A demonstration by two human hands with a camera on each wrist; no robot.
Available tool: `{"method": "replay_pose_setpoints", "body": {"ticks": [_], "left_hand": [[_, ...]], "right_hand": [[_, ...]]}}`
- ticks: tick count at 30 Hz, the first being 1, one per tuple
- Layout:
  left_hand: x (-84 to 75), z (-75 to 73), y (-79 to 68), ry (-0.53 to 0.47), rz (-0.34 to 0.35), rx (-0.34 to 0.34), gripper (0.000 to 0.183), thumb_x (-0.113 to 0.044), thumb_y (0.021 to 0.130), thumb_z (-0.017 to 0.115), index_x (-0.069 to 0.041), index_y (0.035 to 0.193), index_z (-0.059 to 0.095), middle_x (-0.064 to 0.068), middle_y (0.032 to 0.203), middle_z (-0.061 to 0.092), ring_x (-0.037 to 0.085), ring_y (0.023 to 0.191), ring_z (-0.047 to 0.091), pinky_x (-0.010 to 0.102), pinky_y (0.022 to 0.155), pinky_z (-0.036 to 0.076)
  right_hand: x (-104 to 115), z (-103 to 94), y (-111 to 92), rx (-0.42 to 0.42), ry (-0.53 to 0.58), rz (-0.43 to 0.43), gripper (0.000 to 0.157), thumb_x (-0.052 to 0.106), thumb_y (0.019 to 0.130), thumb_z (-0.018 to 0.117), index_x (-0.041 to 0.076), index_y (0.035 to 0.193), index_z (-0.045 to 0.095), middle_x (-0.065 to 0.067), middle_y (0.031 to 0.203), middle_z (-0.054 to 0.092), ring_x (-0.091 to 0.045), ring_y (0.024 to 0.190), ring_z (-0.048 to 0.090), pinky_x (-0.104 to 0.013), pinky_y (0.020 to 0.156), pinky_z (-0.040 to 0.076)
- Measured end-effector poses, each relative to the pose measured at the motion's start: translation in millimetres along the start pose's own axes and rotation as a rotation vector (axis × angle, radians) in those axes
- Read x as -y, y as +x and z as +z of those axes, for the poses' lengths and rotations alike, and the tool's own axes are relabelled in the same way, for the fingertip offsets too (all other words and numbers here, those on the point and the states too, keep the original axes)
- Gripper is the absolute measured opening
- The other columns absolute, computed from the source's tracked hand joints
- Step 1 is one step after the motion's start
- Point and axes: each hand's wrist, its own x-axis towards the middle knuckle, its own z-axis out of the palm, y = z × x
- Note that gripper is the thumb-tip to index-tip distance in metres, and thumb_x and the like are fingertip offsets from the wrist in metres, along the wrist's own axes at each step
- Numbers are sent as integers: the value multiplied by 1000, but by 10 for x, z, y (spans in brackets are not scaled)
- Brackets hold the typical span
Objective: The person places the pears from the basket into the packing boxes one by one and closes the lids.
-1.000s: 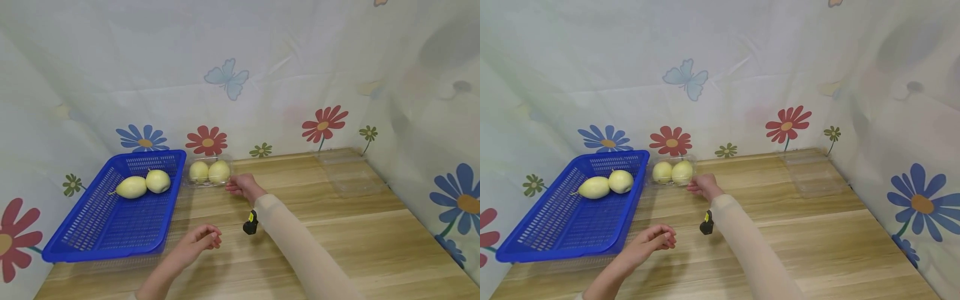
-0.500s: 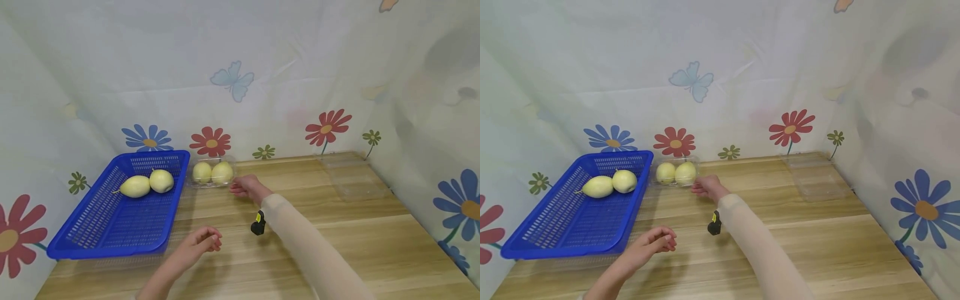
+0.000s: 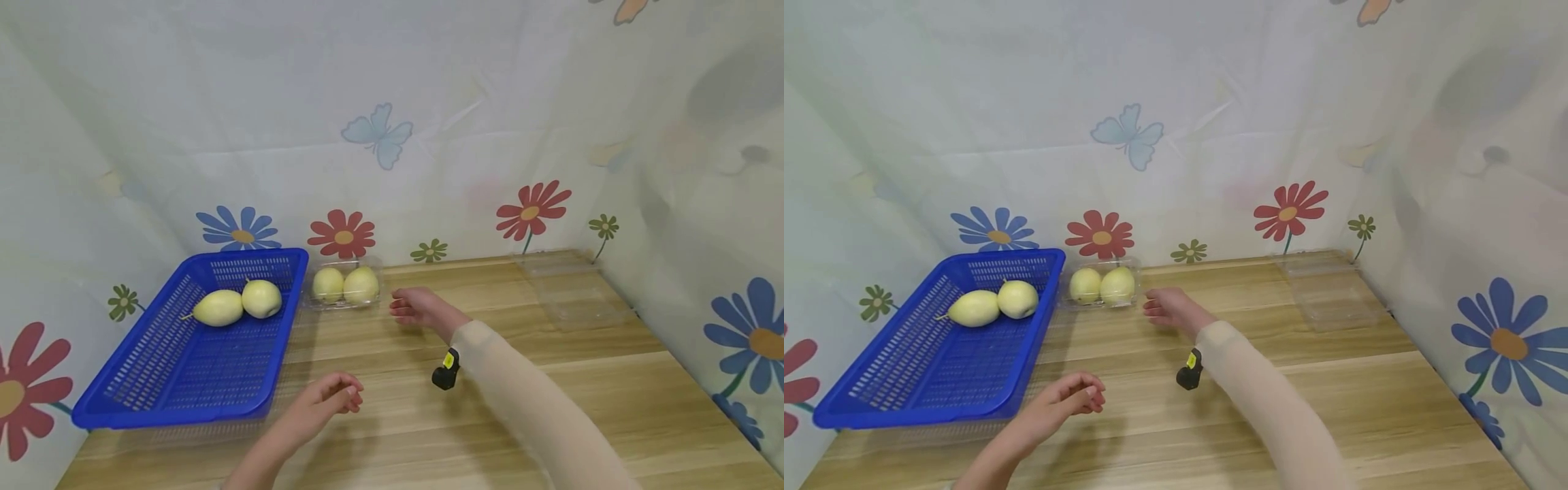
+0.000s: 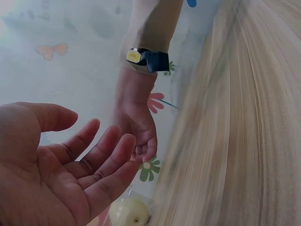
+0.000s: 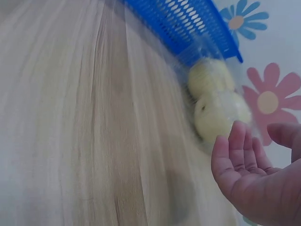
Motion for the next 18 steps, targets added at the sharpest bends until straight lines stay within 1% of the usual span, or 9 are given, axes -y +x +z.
{"method": "replay_pose_setpoints", "body": {"ticks": [3, 6, 9, 13, 18], "left_hand": [[-1, 0, 7, 7, 4, 2, 34, -15, 107, 50, 15, 121, 55, 25, 105, 67, 12, 94, 67, 25, 86, 56], [-7, 3, 11, 15, 21, 2, 32, -14, 107, 49, 14, 120, 56, 26, 104, 67, 10, 93, 66, 25, 84, 56], [-14, 5, 14, 22, 27, 2, 30, -13, 107, 48, 13, 119, 57, 26, 104, 67, 8, 92, 66, 25, 81, 56], [-5, 3, 19, 31, 27, 5, 32, -15, 107, 49, 13, 120, 57, 27, 104, 67, 6, 91, 65, 26, 81, 56], [20, -11, 19, 48, 63, 21, 35, -20, 107, 48, 12, 117, 57, 24, 102, 69, 5, 90, 65, 29, 80, 57]], "right_hand": [[24, -55, -94, 34, -3, -14, 21, 17, 106, 49, 3, 120, 57, 1, 85, 60, -8, 74, 60, -25, 76, 56], [66, -108, -208, 74, -14, -36, 18, 17, 107, 47, 5, 117, 58, 3, 84, 60, -7, 75, 59, -23, 74, 55], [121, -170, -327, 123, -38, -65, 19, 18, 107, 45, 6, 116, 58, 5, 84, 60, -6, 76, 59, -21, 72, 54], [181, -264, -489, 186, -61, -99, 18, 18, 108, 43, 12, 106, 60, 8, 82, 61, -5, 77, 59, -20, 73, 54], [210, -421, -685, 288, -13, -133, 28, 17, 110, 39, 20, 94, 62, 10, 82, 63, -4, 76, 60, -21, 75, 55]]}}
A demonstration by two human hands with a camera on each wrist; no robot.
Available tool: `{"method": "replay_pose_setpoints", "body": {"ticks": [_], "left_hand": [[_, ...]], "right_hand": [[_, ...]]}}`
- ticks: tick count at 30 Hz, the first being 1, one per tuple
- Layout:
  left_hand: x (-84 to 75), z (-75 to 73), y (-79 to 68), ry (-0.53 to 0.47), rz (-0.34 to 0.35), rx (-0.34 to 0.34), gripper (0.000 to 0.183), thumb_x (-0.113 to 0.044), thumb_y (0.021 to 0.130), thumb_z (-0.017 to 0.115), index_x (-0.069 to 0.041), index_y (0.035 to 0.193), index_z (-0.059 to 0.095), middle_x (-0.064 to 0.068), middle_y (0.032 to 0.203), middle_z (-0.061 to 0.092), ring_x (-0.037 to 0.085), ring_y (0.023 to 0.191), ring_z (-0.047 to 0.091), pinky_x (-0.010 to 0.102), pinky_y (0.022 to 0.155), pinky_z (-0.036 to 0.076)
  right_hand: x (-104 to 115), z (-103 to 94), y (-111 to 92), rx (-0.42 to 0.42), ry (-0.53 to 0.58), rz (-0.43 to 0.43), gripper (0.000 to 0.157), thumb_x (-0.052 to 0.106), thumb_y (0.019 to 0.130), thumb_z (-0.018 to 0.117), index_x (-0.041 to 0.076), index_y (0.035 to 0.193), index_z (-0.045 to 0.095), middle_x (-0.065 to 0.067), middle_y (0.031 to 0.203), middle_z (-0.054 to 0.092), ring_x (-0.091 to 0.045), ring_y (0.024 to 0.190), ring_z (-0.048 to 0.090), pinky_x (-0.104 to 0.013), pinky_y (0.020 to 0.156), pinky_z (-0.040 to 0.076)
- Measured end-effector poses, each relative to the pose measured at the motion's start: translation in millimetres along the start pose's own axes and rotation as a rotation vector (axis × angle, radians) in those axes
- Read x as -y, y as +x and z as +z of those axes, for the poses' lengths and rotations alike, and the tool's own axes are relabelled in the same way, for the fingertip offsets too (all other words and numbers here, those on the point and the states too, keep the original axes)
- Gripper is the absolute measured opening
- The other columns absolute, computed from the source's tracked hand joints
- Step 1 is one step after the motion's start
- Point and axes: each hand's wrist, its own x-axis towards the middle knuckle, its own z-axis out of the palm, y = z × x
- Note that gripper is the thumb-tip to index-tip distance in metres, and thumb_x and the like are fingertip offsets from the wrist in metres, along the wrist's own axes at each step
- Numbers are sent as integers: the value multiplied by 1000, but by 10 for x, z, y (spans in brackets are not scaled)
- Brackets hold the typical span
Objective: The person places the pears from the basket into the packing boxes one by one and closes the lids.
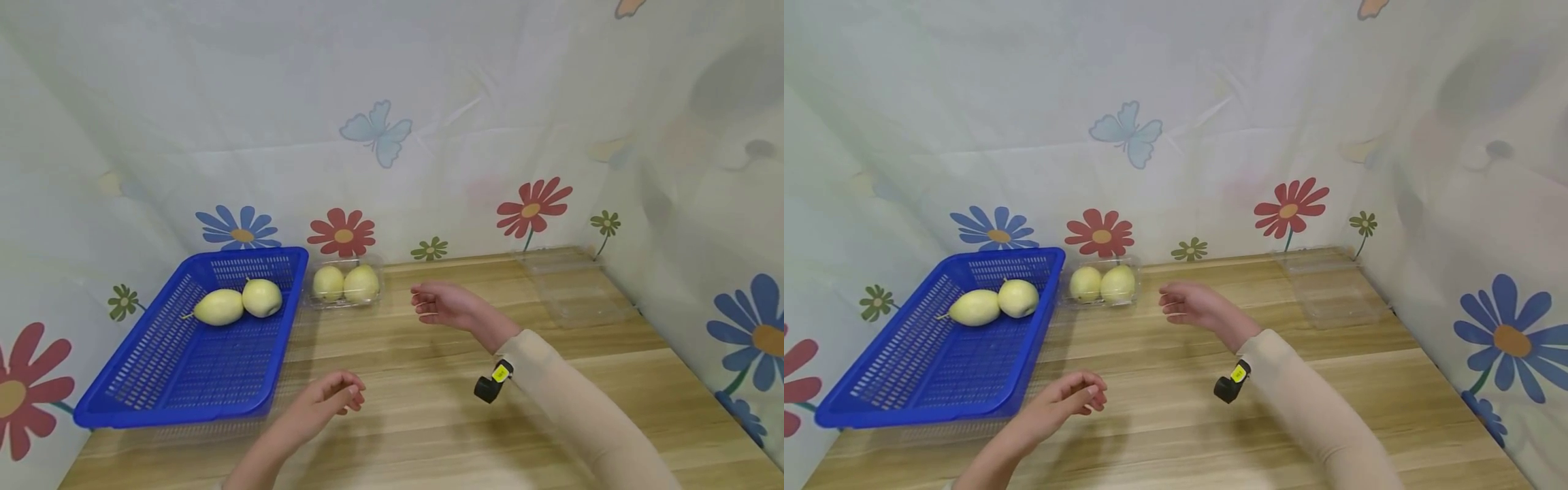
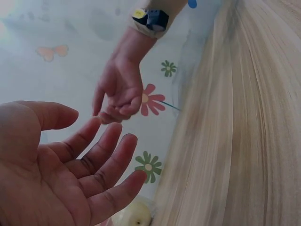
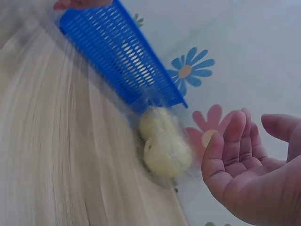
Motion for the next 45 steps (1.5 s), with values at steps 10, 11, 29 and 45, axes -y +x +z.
{"method": "replay_pose_setpoints", "body": {"ticks": [10, 11, 29, 45], "left_hand": [[-104, -9, -17, -26, -60, 0, 33, -16, 107, 49, 13, 121, 57, 31, 108, 67, 9, 93, 65, 30, 83, 56], [-113, -12, -17, -22, -62, 0, 34, -17, 107, 49, 13, 121, 56, 31, 108, 67, 9, 93, 65, 30, 83, 56], [-180, -41, -67, 9, -44, -3, 33, -17, 107, 49, 13, 119, 56, 29, 106, 67, 7, 93, 65, 27, 82, 54], [-183, -52, -139, 40, 18, -9, 28, -13, 106, 50, 11, 119, 58, 25, 105, 67, 0, 92, 64, 22, 82, 52]], "right_hand": [[21, -207, -420, 79, 89, -79, 38, 18, 112, 34, 21, 91, 65, 10, 82, 65, -4, 76, 61, -21, 77, 55], [6, -241, -465, 81, 98, -89, 38, 18, 112, 34, 21, 91, 65, 10, 82, 65, -4, 76, 61, -21, 77, 55], [-201, -941, -1262, 81, 187, -308, 38, 19, 113, 35, 19, 100, 71, 10, 91, 71, -4, 84, 64, -20, 81, 57], [-321, -1559, -1863, -246, 296, -430, 37, 13, 111, 37, 14, 99, 73, 4, 93, 72, -9, 89, 71, -22, 77, 60]]}}
